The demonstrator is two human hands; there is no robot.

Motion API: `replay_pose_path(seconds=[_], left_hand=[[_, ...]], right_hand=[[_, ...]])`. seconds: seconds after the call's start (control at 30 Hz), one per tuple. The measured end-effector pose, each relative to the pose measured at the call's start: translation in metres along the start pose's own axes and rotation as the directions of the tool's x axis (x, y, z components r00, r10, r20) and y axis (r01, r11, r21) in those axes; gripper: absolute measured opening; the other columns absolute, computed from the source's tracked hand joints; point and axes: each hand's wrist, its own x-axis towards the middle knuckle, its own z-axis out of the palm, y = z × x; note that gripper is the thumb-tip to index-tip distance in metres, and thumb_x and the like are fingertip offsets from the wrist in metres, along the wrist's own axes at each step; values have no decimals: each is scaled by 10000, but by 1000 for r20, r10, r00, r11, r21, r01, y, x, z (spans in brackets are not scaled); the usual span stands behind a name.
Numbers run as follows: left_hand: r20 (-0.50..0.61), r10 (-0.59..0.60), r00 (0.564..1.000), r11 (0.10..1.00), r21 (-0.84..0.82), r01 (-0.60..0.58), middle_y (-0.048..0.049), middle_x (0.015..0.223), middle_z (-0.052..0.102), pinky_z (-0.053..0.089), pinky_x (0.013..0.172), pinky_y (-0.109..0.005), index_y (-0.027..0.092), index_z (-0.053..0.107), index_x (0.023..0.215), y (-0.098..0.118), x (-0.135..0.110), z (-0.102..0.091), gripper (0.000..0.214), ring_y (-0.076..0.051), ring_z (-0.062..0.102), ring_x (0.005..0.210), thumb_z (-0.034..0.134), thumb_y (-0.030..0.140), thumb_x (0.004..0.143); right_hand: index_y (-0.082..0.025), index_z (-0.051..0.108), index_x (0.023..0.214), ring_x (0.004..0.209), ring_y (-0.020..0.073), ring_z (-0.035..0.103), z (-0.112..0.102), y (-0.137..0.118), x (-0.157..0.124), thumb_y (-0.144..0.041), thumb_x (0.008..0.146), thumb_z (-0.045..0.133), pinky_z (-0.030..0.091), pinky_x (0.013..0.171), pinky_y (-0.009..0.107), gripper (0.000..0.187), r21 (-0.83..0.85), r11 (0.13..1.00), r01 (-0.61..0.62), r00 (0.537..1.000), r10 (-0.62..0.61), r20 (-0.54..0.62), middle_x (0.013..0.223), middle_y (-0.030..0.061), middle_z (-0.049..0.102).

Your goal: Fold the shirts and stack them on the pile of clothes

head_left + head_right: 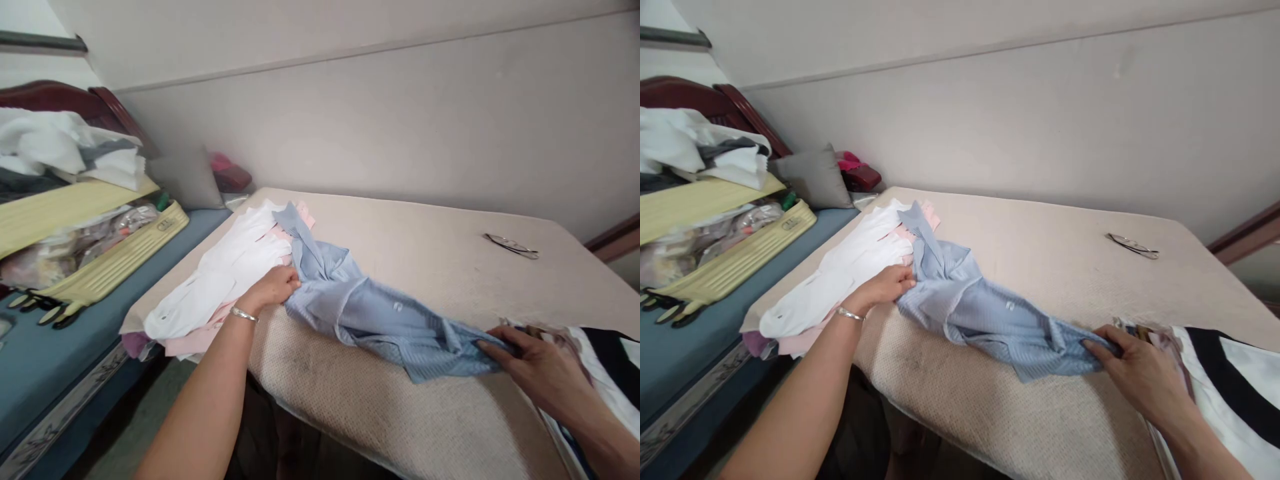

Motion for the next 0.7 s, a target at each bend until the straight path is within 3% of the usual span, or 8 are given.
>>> replay_pose_path(seconds=[0.07,0.13,0.3,0.4,0.5,0.57,0.63,0.7], left_hand=[[122,-13,992,1000,21,10,0,666,587,344,600,-273,209,546,668,-2,-1,2,201,-163,531,641,574,272,856],[111,-40,993,995,98,29,-14,699,615,360,615,-275,207,553,671,-2,-2,3,195,-171,558,670,570,253,860],[-107,-109,988,949,286,135,-113,980,692,405,732,-321,189,622,905,9,-1,11,107,-247,629,898,522,224,918],[-241,-21,970,938,330,102,-129,1026,693,418,790,-345,191,611,963,31,0,30,178,-264,642,964,457,277,989],[-155,71,985,960,278,-26,-111,933,699,440,783,-356,200,606,912,61,-2,63,347,-269,663,914,433,481,1019],[-78,106,991,958,276,-81,-132,948,700,458,763,-378,186,614,989,77,-6,87,432,-300,672,900,485,598,969],[-5,100,995,944,318,-94,-169,983,699,470,746,-400,158,609,1086,89,-12,105,399,-331,681,896,566,524,935],[34,54,998,931,359,-63,-187,975,698,472,722,-406,141,605,1112,97,-20,116,258,-336,690,872,547,316,932]], right_hand=[[-303,689,815,724,313,666,3,0,0,-530,855,506,438,689,418,295,-41,999,-19,997,22,77,757,84,721],[-302,678,829,743,335,669,5,-1,0,-498,853,506,428,693,427,261,-48,999,-24,993,29,114,757,97,723],[-280,666,865,792,344,686,5,-6,-1,-501,859,483,436,724,416,287,-48,998,-27,989,34,143,812,107,740],[-260,653,868,790,338,690,2,-13,-3,-488,877,461,427,714,402,298,-73,997,-18,989,29,144,795,113,730],[-252,633,842,753,315,684,3,-18,-5,-479,891,439,415,691,383,303,-82,997,2,987,12,161,741,100,710],[-247,629,834,728,297,676,5,-18,-5,-479,867,454,415,682,371,293,-67,998,4,989,6,149,736,92,709],[-246,628,816,688,277,662,9,-16,-4,-477,845,464,409,662,359,284,-50,999,17,990,-10,140,714,79,703],[-253,618,784,649,259,643,11,-13,-4,-472,846,462,391,636,349,276,-43,998,48,989,-41,139,677,63,685]])
